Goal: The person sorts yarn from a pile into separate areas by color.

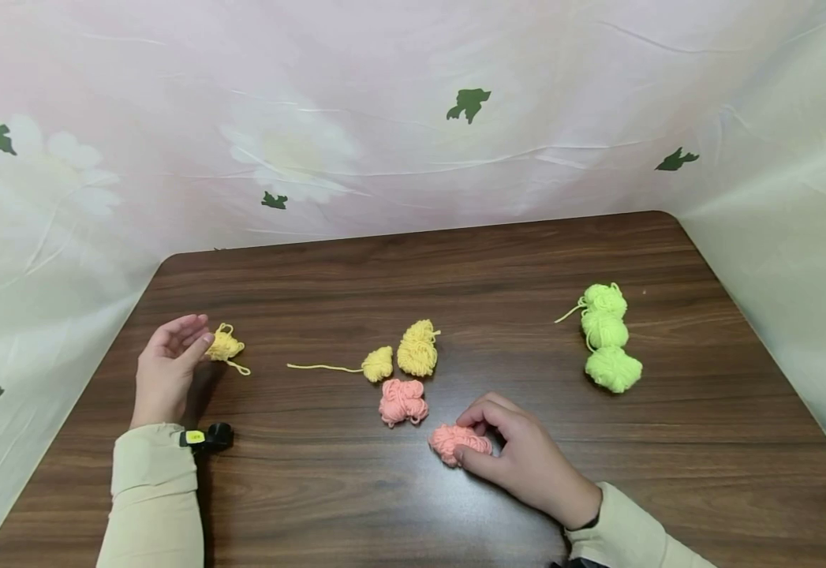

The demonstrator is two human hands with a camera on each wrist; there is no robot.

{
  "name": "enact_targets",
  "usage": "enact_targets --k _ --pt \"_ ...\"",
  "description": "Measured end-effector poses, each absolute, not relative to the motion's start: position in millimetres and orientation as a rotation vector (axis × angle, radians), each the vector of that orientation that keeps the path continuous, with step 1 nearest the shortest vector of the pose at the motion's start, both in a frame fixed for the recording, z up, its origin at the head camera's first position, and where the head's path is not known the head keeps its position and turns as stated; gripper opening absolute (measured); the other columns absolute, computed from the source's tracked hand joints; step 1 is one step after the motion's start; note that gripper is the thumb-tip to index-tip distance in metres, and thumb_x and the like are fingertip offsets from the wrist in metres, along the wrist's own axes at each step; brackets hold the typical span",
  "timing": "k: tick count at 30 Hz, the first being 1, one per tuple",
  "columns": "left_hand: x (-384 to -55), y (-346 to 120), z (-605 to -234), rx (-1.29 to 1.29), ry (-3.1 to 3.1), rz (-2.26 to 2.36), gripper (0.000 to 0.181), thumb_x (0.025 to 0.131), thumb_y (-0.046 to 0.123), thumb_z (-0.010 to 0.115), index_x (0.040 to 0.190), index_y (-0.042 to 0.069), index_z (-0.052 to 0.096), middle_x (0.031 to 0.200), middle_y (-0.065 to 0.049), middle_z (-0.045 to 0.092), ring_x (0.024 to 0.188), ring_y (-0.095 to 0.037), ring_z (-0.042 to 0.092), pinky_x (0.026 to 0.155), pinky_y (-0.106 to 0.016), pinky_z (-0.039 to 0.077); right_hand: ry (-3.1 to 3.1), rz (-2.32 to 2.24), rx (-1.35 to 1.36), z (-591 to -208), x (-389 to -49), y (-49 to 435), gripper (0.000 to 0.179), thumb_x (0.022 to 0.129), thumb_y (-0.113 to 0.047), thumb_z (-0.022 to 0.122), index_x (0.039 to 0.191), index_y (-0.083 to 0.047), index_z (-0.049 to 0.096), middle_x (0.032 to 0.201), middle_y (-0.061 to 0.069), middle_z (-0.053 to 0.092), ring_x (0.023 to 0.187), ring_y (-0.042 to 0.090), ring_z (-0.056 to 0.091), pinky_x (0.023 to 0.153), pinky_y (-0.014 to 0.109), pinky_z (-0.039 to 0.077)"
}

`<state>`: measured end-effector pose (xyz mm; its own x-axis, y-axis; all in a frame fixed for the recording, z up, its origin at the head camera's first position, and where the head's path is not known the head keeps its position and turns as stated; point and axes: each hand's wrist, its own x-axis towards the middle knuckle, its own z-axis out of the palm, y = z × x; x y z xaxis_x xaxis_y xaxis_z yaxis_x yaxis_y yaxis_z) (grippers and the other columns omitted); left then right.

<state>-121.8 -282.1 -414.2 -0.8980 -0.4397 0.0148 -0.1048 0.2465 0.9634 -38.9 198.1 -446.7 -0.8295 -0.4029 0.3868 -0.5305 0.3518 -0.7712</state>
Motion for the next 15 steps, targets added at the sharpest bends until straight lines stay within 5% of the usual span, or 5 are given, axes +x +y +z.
enact_targets --k 15 --pt "-119.0 -271.6 -402.4 0.37 -2.229 -1.737 0.04 0.093 0.007 0.072 0.131 0.007 0.059 0.125 0.0 0.064 0.117 -0.019 0.058 0.079 -0.015 0.052 -2.484 1.475 0.849 -446.6 -38.6 198.4 0.037 0.075 -0.01 0.087 0.102 -0.026 0.068 0.097 -0.012 0.063 0.084 0.006 0.058 0.074 0.019 0.046"
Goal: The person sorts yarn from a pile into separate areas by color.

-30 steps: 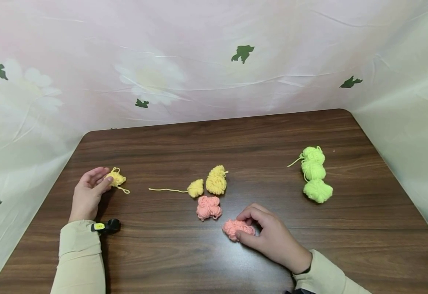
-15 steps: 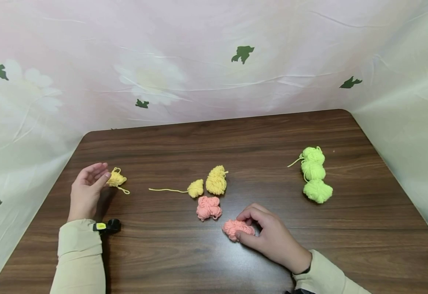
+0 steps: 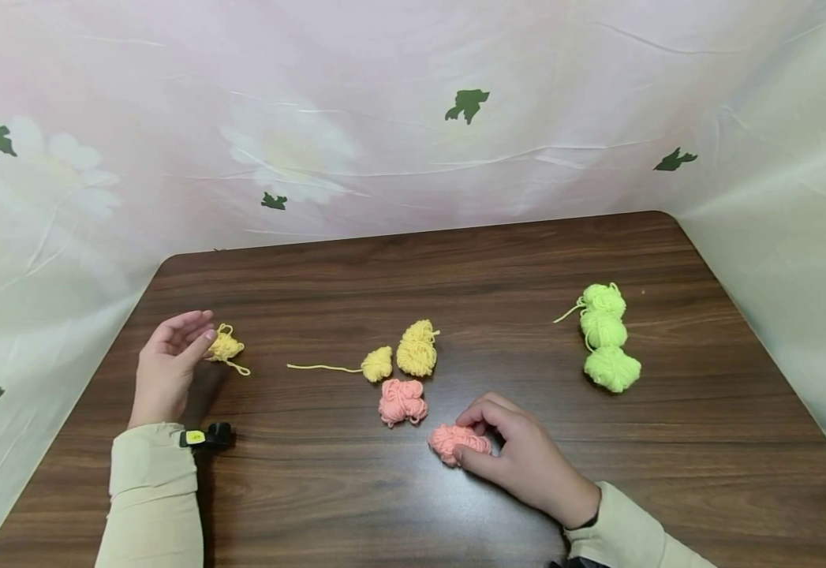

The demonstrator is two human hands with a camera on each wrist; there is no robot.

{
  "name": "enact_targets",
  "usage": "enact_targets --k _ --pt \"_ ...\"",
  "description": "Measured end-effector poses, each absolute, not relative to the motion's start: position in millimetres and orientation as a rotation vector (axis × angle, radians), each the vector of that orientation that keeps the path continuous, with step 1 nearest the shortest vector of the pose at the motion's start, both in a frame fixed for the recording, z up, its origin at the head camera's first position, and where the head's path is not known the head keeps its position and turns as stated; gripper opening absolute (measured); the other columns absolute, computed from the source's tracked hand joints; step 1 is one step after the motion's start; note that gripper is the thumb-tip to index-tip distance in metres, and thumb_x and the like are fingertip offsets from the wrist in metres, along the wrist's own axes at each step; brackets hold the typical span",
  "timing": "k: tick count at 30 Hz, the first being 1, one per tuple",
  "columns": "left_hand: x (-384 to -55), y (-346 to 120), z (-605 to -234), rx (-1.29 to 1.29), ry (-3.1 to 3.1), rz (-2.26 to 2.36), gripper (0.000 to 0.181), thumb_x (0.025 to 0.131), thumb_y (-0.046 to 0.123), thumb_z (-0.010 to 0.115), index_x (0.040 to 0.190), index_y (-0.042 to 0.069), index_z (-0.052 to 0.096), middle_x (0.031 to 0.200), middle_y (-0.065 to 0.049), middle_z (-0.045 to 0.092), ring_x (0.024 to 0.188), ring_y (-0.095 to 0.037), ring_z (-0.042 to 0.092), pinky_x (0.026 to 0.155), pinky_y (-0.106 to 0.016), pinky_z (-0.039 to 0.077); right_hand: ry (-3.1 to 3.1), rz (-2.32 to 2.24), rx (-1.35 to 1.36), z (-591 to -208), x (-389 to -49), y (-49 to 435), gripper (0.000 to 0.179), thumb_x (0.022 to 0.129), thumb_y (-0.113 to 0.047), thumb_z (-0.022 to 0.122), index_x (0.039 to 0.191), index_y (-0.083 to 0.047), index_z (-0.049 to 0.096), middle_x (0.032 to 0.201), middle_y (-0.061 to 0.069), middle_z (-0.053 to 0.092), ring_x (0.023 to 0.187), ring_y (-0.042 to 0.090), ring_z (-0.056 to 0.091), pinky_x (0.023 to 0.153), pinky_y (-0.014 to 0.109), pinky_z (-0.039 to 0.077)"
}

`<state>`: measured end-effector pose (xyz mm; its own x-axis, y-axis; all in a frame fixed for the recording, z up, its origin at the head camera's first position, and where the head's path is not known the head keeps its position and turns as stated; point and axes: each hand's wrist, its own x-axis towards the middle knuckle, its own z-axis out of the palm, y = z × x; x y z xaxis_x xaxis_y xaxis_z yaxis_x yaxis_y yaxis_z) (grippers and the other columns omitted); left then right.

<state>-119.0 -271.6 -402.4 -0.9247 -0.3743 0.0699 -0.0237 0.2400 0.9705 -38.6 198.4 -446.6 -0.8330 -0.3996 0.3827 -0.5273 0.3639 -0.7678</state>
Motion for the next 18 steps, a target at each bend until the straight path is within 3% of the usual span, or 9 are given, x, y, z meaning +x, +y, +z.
enact_targets --k 4,10,18 --pt "-117.6 -268.9 -400.1 0.301 -2.217 -1.767 0.04 0.092 0.006 0.072 0.13 0.005 0.059 0.122 0.002 0.066 0.112 -0.016 0.061 0.077 -0.016 0.053 -2.491 1.469 0.846 -445.7 -38.6 198.1 0.036 0.075 -0.011 0.087 0.102 -0.026 0.068 0.097 -0.013 0.063 0.084 0.006 0.058 0.074 0.02 0.046" --pt "-115.8 -265.0 -396.4 0.173 -2.159 -1.871 0.038 0.093 0.005 0.071 0.128 -0.002 0.058 0.117 -0.005 0.07 0.097 -0.011 0.067 0.074 -0.018 0.054 -2.488 1.469 0.851 -444.3 -38.6 197.9 0.036 0.076 -0.01 0.086 0.102 -0.026 0.068 0.097 -0.013 0.063 0.084 0.006 0.058 0.074 0.02 0.046" --pt "-114.5 -261.2 -394.0 0.096 -2.207 -1.902 0.037 0.094 0.005 0.069 0.127 -0.005 0.056 0.115 -0.004 0.07 0.095 -0.009 0.067 0.078 -0.018 0.055 -2.478 1.481 0.858 -444.1 -38.7 197.8 0.035 0.076 -0.009 0.086 0.102 -0.025 0.068 0.097 -0.012 0.063 0.083 0.006 0.058 0.073 0.02 0.046"
